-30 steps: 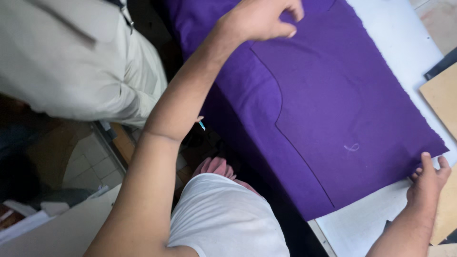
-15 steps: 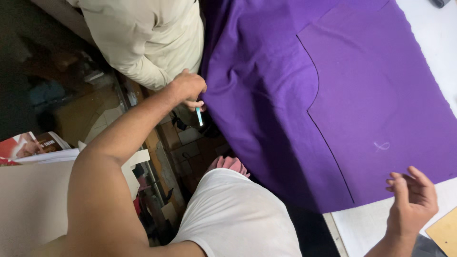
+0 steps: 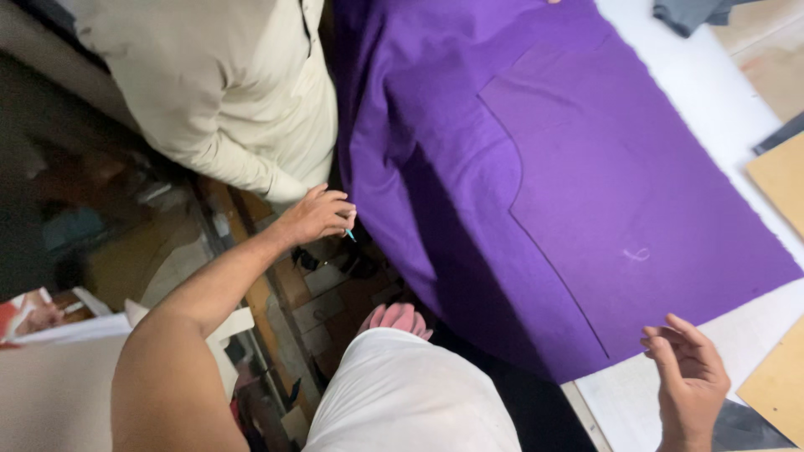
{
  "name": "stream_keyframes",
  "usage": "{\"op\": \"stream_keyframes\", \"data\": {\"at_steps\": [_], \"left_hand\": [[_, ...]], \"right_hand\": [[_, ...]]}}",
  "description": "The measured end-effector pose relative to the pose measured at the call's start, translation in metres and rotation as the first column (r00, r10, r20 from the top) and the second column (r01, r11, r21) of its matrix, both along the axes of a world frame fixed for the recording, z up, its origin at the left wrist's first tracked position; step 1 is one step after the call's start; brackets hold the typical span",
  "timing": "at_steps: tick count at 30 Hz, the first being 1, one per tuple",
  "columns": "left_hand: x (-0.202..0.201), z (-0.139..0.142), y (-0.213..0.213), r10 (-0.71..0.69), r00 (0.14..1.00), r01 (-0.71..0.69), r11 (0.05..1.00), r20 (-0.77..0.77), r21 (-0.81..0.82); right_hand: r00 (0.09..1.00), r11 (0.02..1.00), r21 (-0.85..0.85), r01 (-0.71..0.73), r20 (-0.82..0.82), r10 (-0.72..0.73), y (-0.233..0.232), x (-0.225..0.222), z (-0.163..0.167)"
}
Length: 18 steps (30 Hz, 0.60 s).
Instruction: The person cuts a purple fabric using a rotary cutter and a cardboard pattern, then switches to a black leather-like material and cuts it with the same method. The person handles cardboard templates and fabric pieces throughout the task.
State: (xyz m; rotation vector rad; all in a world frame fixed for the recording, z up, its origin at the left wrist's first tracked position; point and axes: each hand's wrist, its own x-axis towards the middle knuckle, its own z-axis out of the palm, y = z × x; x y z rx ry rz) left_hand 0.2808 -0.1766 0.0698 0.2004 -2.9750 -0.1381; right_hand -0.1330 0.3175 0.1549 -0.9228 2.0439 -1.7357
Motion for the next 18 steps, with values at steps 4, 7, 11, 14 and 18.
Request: {"op": "stream_keyframes", "data": {"at_steps": [4, 7, 11, 14, 18], "left_hand": [[-0.045, 0.016, 0.033, 0.089, 0.953, -0.039, 0.984, -0.289, 0.173], [-0.108, 0.042, 0.091, 0.112, 0.954, 0.034, 0.881, -0.278, 0.473], [-0.203, 0.081, 0.193, -0.006, 0.964, 0.215, 0.608, -0.266, 0.764], [-0.257, 0.096, 0.251, -0.004, 0.951, 0.269, 0.494, -0.308, 0.827], [-0.265, 0.074, 0.268, -0.031, 0.959, 0.25, 0.554, -0.281, 0.794]], "right_hand": [[0.999, 1.0, -0.02, 0.023, 0.024, -0.022, -0.002, 0.008, -0.006], [0.997, 0.998, -0.034, 0.051, 0.063, -0.049, -0.026, 0.033, -0.021], [0.955, 0.994, -0.01, -0.112, 0.276, 0.111, -0.069, 0.087, -0.057], [0.81, 0.971, -0.23, 0.067, 0.581, 0.082, -0.077, 0.115, -0.074], [0.828, 0.908, -0.293, 0.301, 0.553, -0.096, -0.049, 0.105, -0.076]]}}
